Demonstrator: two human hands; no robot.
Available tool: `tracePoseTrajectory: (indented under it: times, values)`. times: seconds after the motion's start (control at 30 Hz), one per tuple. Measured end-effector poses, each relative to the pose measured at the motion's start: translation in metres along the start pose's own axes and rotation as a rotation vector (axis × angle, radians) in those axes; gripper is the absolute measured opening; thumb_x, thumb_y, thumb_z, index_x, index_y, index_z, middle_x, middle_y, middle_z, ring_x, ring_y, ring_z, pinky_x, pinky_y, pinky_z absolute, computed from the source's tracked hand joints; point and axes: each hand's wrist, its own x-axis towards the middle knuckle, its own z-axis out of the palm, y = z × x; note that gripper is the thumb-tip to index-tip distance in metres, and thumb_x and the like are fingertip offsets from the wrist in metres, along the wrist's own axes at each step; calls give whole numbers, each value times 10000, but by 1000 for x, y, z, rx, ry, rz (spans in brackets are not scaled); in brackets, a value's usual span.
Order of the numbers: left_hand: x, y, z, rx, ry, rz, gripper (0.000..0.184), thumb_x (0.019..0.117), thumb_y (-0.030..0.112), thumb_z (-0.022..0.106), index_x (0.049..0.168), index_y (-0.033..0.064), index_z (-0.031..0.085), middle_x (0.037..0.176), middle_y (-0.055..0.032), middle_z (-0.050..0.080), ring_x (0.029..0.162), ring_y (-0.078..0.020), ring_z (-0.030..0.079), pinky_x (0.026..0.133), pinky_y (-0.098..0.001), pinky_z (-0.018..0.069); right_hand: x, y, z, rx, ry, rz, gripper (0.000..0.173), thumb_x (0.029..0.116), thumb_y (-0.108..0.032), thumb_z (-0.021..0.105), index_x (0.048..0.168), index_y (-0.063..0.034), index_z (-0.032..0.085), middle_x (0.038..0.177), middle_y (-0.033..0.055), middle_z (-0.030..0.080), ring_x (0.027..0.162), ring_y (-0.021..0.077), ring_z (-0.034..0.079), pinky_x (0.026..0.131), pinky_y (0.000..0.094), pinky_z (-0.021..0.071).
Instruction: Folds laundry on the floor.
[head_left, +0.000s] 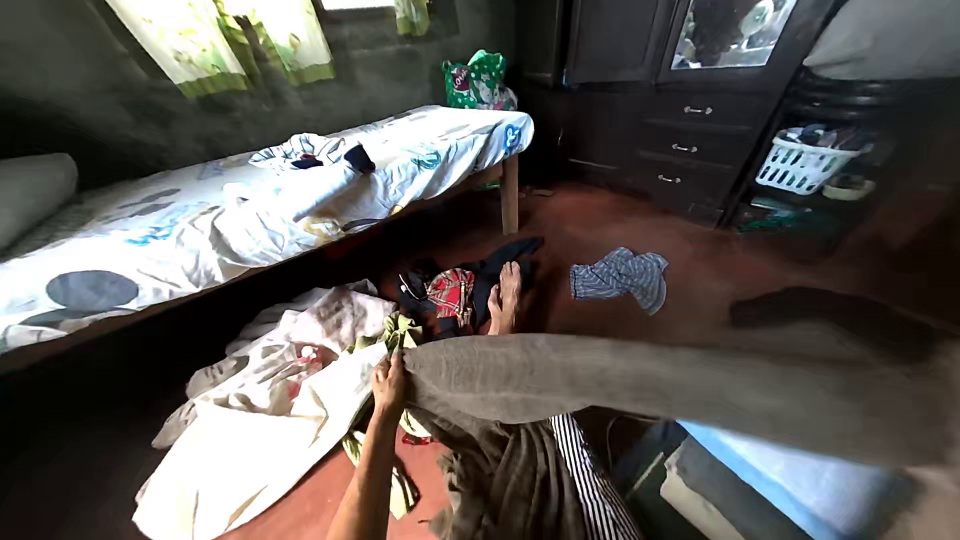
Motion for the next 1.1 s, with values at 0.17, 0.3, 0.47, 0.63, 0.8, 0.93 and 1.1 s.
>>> tracePoseTrajectory:
  times: [0.17,0.3,0.47,0.63,0.8,0.93,1.1]
  values:
    - [-27,92,21,-298,-619,264,240,1045,146,501,1093,34,708,940,-10,729,850,-72,684,818,-304,585,44,45,26,-87,-119,131,266,946,-103,593,1158,55,626,1118,98,705,946,112,687,861,278,574]
    - [-71,158,29,-326,-1064,706,211,1017,194,614,867,74,701,767,94,650,725,42,591,699,-179,501,51,108,60,161,-399,-13,462,882,-322,751,1247,-60,643,1270,7,647,1110,101,639,938,306,564]
    - [-78,193,-1,-291,-1056,797,163,959,193,704,835,87,717,754,114,661,720,76,588,683,-135,487,40,113,82,490,-926,73,205,990,-421,629,914,-249,710,847,-223,666,784,-129,588,693,98,474]
    - [-59,148,17,219,-443,832,290,965,357,668,1019,87,760,919,-56,735,865,-197,701,791,-464,569,12,104,97,498,-672,445,191,1025,-184,504,1000,-179,693,943,-109,743,911,-8,689,867,236,576]
    - [-149,82,23,-17,-299,489,555,1006,474,502,1193,-18,680,1086,-119,721,1005,-175,683,893,-391,558,-1,120,83,803,-294,576,229,985,-260,535,1133,-151,671,1063,-14,755,1018,84,706,932,316,585]
    - [-190,18,44,124,-578,357,336,871,283,736,1054,1,725,923,-154,733,871,-289,719,796,-541,576,0,120,76,757,-120,491,219,985,-243,516,1091,-145,680,1020,-17,759,983,73,711,906,303,592]
    - [-138,67,7,-273,-455,466,197,939,159,589,1045,32,696,916,58,712,823,9,659,762,-224,571,21,107,42,685,118,294,270,1029,-254,416,1090,-171,666,1009,-36,750,969,70,706,886,305,594]
